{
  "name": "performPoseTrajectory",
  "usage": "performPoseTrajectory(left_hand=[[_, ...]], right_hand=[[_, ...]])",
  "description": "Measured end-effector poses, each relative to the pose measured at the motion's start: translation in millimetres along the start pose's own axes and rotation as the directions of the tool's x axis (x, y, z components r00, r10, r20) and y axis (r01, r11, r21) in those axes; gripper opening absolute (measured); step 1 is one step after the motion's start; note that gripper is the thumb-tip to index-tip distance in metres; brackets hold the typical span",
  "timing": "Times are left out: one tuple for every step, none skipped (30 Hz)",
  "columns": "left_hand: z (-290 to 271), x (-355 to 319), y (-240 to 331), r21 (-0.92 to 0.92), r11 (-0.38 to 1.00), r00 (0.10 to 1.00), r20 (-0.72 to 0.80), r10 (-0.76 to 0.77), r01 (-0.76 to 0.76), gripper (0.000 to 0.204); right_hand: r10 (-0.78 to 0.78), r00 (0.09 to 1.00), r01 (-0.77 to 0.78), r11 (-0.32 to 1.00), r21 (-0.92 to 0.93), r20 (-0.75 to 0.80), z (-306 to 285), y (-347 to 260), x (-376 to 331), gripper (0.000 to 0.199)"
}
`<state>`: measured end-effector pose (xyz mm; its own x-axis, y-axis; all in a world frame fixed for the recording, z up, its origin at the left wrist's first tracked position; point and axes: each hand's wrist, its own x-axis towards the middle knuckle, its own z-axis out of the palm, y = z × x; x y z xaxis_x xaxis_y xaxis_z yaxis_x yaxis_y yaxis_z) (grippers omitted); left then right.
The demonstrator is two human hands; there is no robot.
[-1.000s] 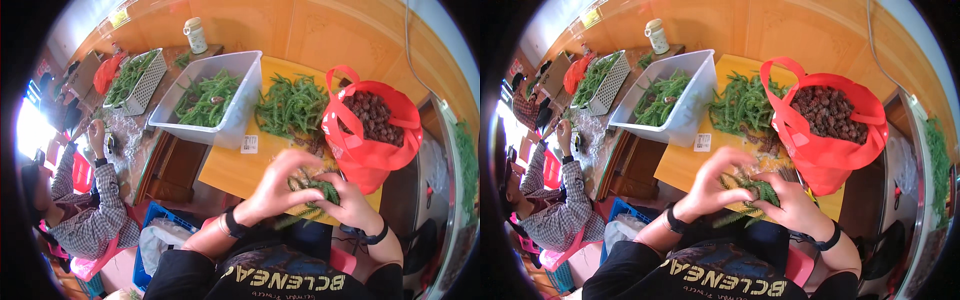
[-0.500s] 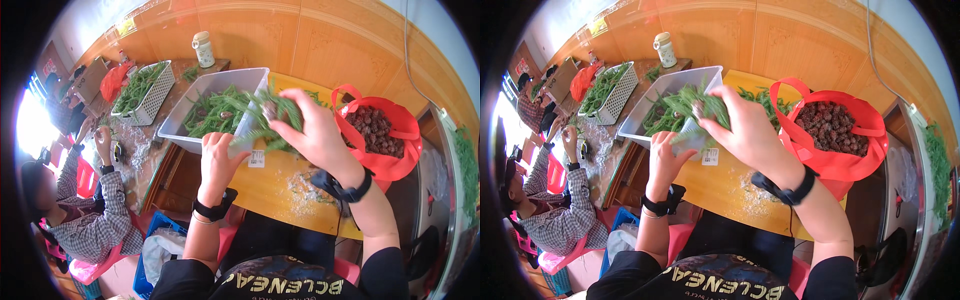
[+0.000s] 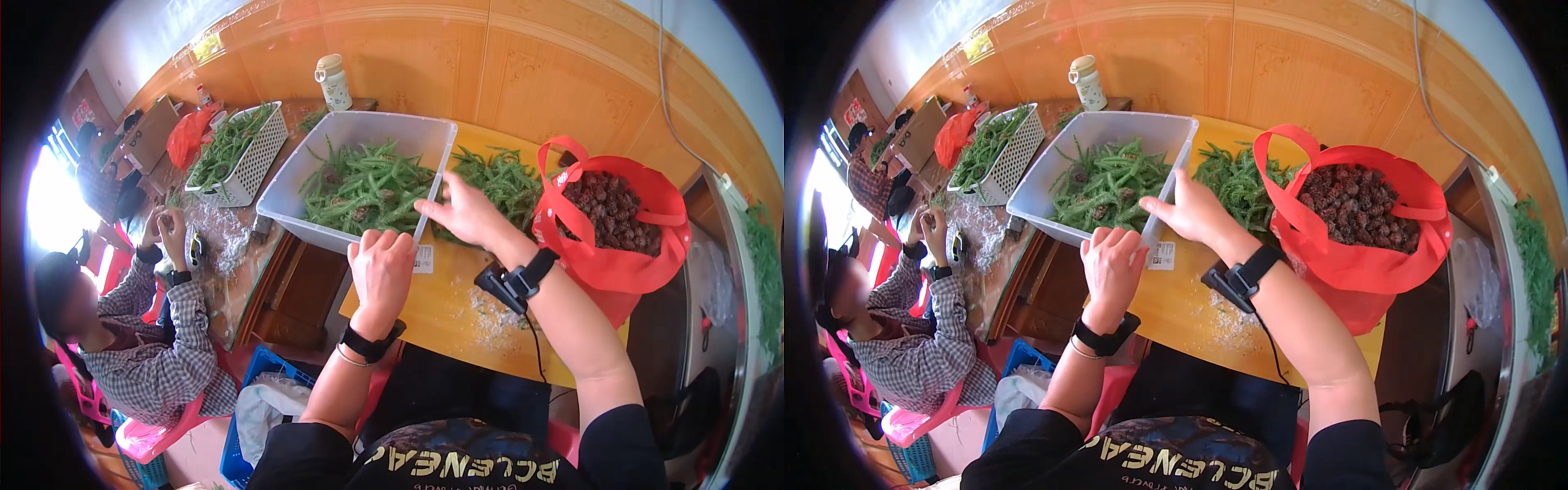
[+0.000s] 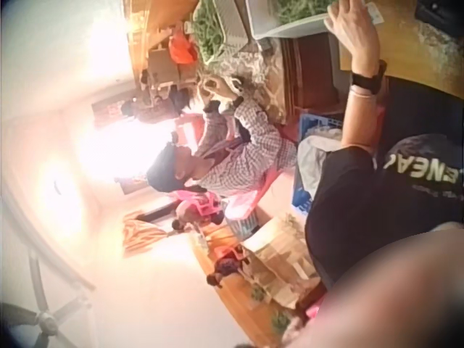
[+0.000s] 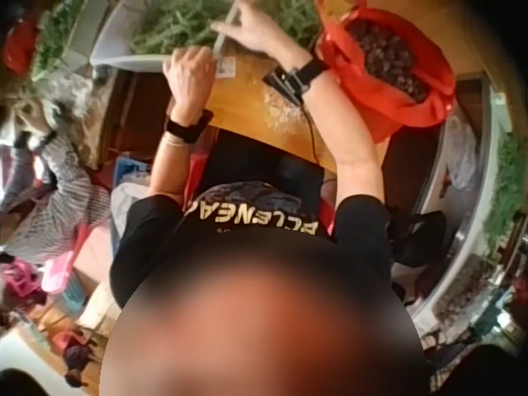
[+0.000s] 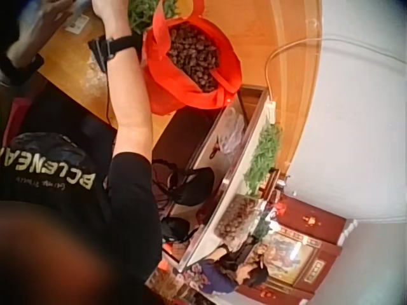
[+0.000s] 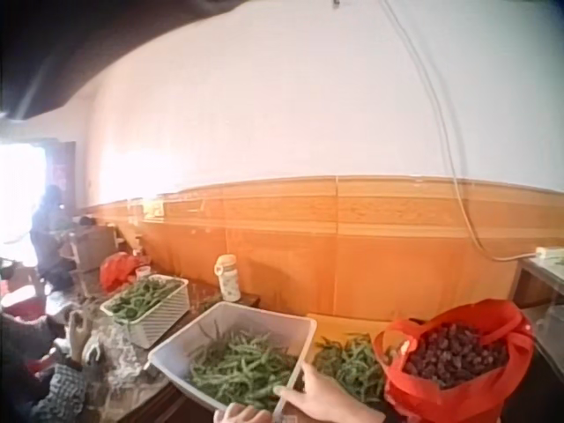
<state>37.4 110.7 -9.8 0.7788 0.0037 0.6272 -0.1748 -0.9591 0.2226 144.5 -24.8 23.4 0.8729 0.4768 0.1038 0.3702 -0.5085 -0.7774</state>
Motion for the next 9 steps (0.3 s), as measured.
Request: performPoseTrajectory(left_hand=[[0.9,-2.0,1.0,0.006,1.0,1.0,0.012,-0.001,0.001,0.019],[2.4,-4.5,1.2,0.006,1.0,1.0,0.002,0.014,-0.014,0.018],[5.2,-6.4,1.2,0.006,0.999,0.999,-0.009,0.032,-0.031,0.018],[8.3,-8.4,1.3,0.011,0.999,0.999,-0.014,0.043,-0.043,0.018],[9.6,-7.3,0.3,0.012,0.999,0.999,-0.018,0.04,-0.039,0.018],[8.7,-6.6,-1.3,0.0,0.997,0.997,-0.033,0.072,-0.072,0.016],[7.7,-6.0,-2.8,-0.012,0.994,0.993,-0.048,0.104,-0.105,0.014],[6.7,-6.0,-4.2,-0.009,0.994,0.993,-0.044,0.109,-0.11,0.015],[6.4,-4.5,-4.8,-0.008,0.993,0.992,-0.043,0.118,-0.118,0.015]], right_hand=[[0.169,0.969,-0.199,0.967,0.161,0.182,4.0,2.3,-0.5,0.077],[0.206,0.946,-0.304,0.831,0.466,0.249,9.2,5.6,-7.2,0.075],[0.204,0.946,-0.302,0.834,0.463,0.25,14.7,10.1,-8.6,0.075],[0.21,0.951,-0.301,0.785,0.541,0.225,20.7,16.8,-8.0,0.075],[0.218,0.955,-0.297,0.731,0.614,0.202,25.2,23.5,-6.3,0.075],[0.212,0.962,-0.274,0.702,0.658,0.174,29.2,23.8,-6.8,0.074],[0.211,0.96,-0.279,0.701,0.656,0.183,32.5,24.9,-5.8,0.074],[0.194,0.963,-0.271,0.699,0.662,0.189,35.5,27.0,-3.9,0.076],[0.178,0.965,-0.261,0.698,0.667,0.191,36.0,28.9,-0.7,0.079]])
